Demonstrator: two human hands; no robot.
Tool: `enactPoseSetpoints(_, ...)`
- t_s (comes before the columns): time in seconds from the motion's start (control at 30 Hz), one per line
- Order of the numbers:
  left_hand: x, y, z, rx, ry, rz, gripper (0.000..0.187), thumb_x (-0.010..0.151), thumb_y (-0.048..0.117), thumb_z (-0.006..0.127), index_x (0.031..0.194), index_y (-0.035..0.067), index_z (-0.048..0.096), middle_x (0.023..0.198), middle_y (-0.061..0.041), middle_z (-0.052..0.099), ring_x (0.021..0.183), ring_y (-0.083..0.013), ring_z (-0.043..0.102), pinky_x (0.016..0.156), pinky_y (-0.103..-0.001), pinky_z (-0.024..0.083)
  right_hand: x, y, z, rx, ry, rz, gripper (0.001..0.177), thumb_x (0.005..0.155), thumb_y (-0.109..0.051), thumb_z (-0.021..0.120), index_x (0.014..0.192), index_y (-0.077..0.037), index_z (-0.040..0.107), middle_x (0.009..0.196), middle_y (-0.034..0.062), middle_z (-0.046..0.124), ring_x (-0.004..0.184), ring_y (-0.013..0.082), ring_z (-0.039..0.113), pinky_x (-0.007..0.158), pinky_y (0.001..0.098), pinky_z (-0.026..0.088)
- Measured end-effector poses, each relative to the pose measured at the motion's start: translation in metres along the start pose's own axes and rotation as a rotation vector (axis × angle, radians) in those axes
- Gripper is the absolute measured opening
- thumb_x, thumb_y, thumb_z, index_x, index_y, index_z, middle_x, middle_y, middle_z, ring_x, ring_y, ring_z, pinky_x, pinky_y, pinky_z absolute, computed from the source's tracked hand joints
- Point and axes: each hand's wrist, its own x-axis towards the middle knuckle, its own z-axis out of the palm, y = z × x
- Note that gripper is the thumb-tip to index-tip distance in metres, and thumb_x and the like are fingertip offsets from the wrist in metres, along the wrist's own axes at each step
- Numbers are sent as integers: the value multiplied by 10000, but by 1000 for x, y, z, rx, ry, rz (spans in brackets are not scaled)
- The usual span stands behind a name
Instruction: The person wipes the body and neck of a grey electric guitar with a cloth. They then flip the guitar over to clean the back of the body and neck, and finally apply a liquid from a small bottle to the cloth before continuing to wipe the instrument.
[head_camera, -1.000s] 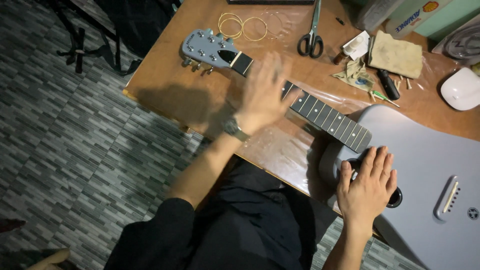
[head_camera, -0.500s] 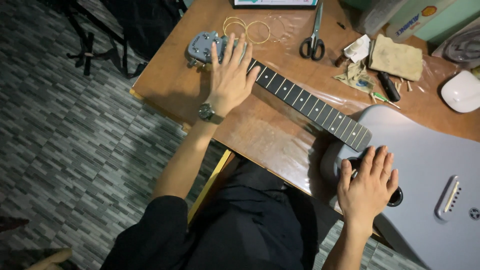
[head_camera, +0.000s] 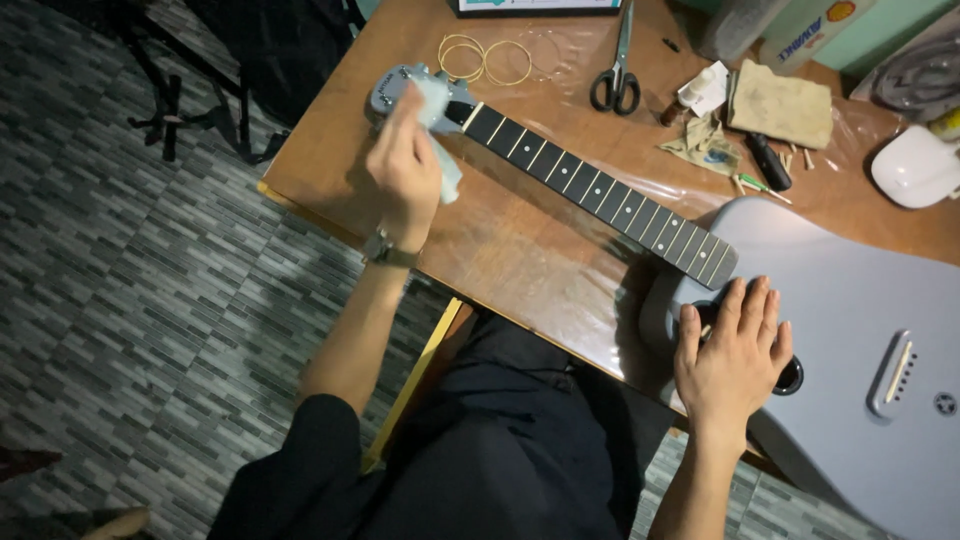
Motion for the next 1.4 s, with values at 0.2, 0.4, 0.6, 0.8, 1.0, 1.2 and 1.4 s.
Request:
enactPoseSetpoints(0.2, 45, 38, 25, 181, -747, -484, 409, 979, -29, 544, 1362, 113, 565, 1408, -203, 606, 1383, -537, 408, 981, -593, 571, 4, -2, -3, 32, -32, 22, 740, 1142, -523, 315, 1592, 40, 487, 1660, 262, 422, 1536, 391, 355, 1204, 522, 195)
enactPoseSetpoints(0.4, 17, 20, 16, 315, -764, -78, 417, 1030, 180, 526, 1424, 65, 597, 1520, -148, 530, 1479, -342, 366, 1239, -562, 148, 3, -2, -2, 19, -10, 8, 715, 1143, -502, 355, 1579, 44, 506, 1643, 266, 451, 1520, 395, 382, 1196, 527, 216)
enactPoseSetpoints(0.6, 18, 31, 10, 258, -680, -103, 420, 1031, 277, 520, 1335, 59, 710, 1621, -165, 340, 1522, -367, 233, 1241, -600, 155, 1, -2, -1, 3, -11, 12, 729, 1142, -519, 330, 1587, 34, 498, 1648, 253, 448, 1521, 387, 381, 1200, 518, 210)
enactPoseSetpoints(0.8, 27, 43, 36, 195, -821, -152, 395, 1043, 343, 484, 1298, 102, 665, 1583, -155, 411, 1495, -366, 315, 1227, -623, 173, -1, 2, 2, 23, -27, 43, 728, 1135, -529, 325, 1593, 13, 483, 1661, 238, 427, 1533, 372, 358, 1206, 512, 185)
enactPoseSetpoints(1.0, -3, 46, 32, 216, -779, 35, 515, 1097, 412, 367, 1536, 156, 446, 1605, -51, 448, 1522, -186, 378, 1269, -567, 116, -3, -1, 0, 6, 10, 2, 722, 1156, -510, 336, 1574, 46, 527, 1642, 261, 466, 1513, 406, 401, 1198, 530, 216)
enactPoseSetpoints(1.2, 10, 17, 24, 544, -720, -31, 698, 1109, 549, 277, 1566, 45, 428, 1626, -166, 387, 1529, -343, 262, 1229, -626, 75, -3, -3, -1, 2, -12, 10, 729, 1156, -511, 323, 1584, 44, 524, 1650, 255, 459, 1525, 392, 384, 1201, 523, 207)
enactPoseSetpoints(1.4, 11, 14, 12, 355, -374, -108, 241, 1020, 280, 632, 959, 101, 782, 1182, -95, 573, 1078, -301, 503, 892, -478, 409, -4, 3, 6, -3, 0, 5, 739, 1152, -517, 313, 1589, 45, 512, 1658, 251, 449, 1530, 392, 375, 1197, 526, 207)
